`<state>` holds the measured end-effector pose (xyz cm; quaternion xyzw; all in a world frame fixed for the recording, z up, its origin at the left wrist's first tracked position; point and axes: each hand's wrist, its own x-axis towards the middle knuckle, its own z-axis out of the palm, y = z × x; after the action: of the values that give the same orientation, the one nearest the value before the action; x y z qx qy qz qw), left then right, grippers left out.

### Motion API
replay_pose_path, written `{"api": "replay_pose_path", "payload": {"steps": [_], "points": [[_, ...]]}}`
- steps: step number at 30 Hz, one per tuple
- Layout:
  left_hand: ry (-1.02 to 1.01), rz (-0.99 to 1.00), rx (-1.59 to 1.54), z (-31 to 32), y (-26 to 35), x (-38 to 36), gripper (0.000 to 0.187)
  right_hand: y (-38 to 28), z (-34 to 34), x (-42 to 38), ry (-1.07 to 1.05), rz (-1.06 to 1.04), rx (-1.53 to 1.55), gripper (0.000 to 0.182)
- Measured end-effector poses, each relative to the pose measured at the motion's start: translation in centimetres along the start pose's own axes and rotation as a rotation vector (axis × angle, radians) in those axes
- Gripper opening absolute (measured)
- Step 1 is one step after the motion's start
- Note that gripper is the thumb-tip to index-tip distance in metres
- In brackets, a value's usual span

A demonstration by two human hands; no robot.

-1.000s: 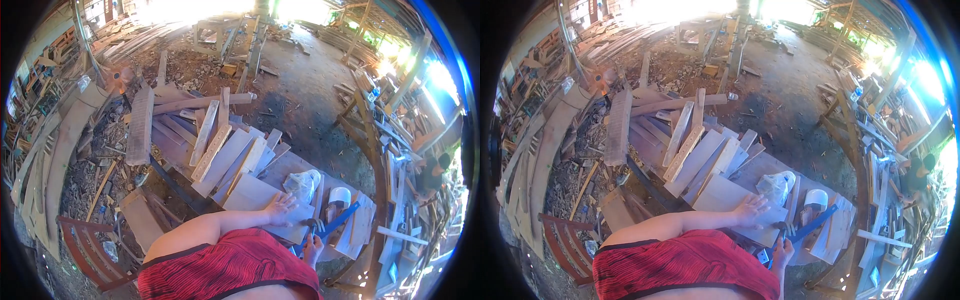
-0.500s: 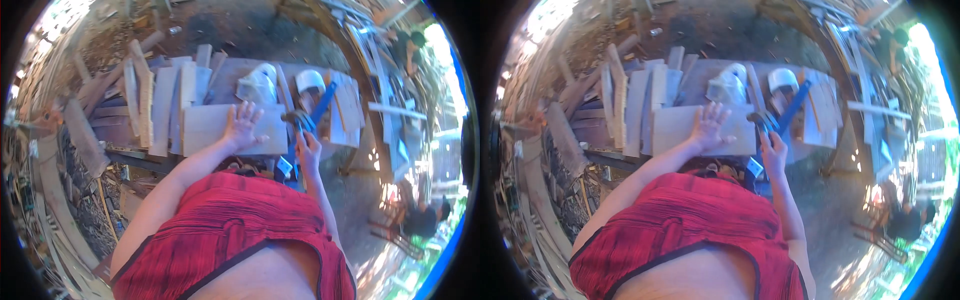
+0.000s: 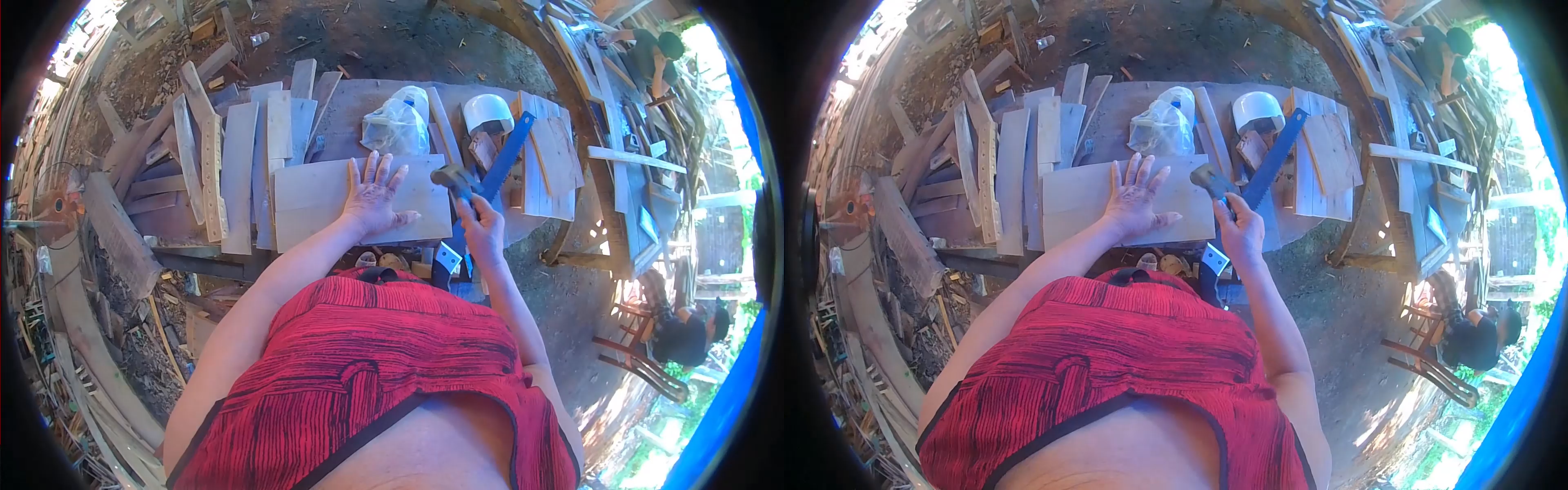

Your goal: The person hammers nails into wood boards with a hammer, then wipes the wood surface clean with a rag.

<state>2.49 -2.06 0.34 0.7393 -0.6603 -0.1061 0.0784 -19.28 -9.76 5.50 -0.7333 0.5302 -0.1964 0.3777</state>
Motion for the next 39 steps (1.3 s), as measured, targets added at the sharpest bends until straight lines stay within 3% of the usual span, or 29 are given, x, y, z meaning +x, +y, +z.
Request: {"api": "replay_pose_path", "payload": {"steps": [2,5,6,8,11,12,15,19,23,25,27,29,31,33,39], "points": [[-0.036,-0.019,-0.003,-0.2,0.2,0.0,0.100,-1.4,-0.8,-0.9,0.041,-0.055,0.388,0.030],[-0.076,-0.038,-0.005,-0.8,0.4,0.1,0.100,-3.2,-1.1,-2.0,0.114,-0.127,0.511,0.027],[-0.083,-0.041,-0.007,-0.8,0.4,0.1,0.101,-1.7,-0.5,-1.6,0.114,-0.125,0.509,0.027],[-0.054,-0.031,0.001,-0.6,0.3,-0.1,0.101,1.1,0.9,-0.6,0.072,-0.158,-0.049,0.029],[-0.030,-0.031,0.012,-0.6,0.2,0.1,0.100,0.6,0.3,-0.4,-0.012,0.000,-0.121,0.027],[-0.053,-0.029,0.011,-0.5,0.3,-0.1,0.100,0.3,0.1,-0.7,-0.014,0.004,-0.119,0.027],[-0.044,-0.021,0.023,-0.3,0.2,0.0,0.099,-0.6,-0.6,-0.8,0.017,0.008,0.317,0.027],[-0.038,-0.017,0.014,0.0,0.1,0.1,0.099,-2.8,-1.4,-1.7,0.111,-0.095,0.524,0.025],[-0.039,-0.019,0.006,-0.2,0.0,0.1,0.099,1.1,0.8,-1.4,0.095,-0.174,0.180,0.026],[-0.020,-0.018,0.002,-0.2,0.0,0.1,0.099,1.0,1.1,-0.9,-0.044,-0.057,-0.117,0.026],[-0.010,-0.030,-0.007,-0.2,0.2,-0.2,0.100,0.8,0.6,-1.1,-0.052,-0.008,-0.090,0.029],[-0.016,-0.025,-0.005,-0.5,0.1,0.0,0.099,1.2,0.1,-1.2,-0.037,0.114,0.252,0.030],[-0.035,-0.016,-0.008,-0.5,0.3,-0.3,0.099,1.3,-1.1,-1.9,-0.014,0.159,0.349,0.031],[-0.016,-0.045,-0.024,-0.8,0.5,-0.4,0.098,2.0,-2.3,-2.5,0.146,0.060,0.499,0.029],[0.062,-0.044,-0.078,-0.9,0.3,-0.3,0.091,8.4,-4.3,-5.5,0.427,0.117,0.042,0.026]]}}
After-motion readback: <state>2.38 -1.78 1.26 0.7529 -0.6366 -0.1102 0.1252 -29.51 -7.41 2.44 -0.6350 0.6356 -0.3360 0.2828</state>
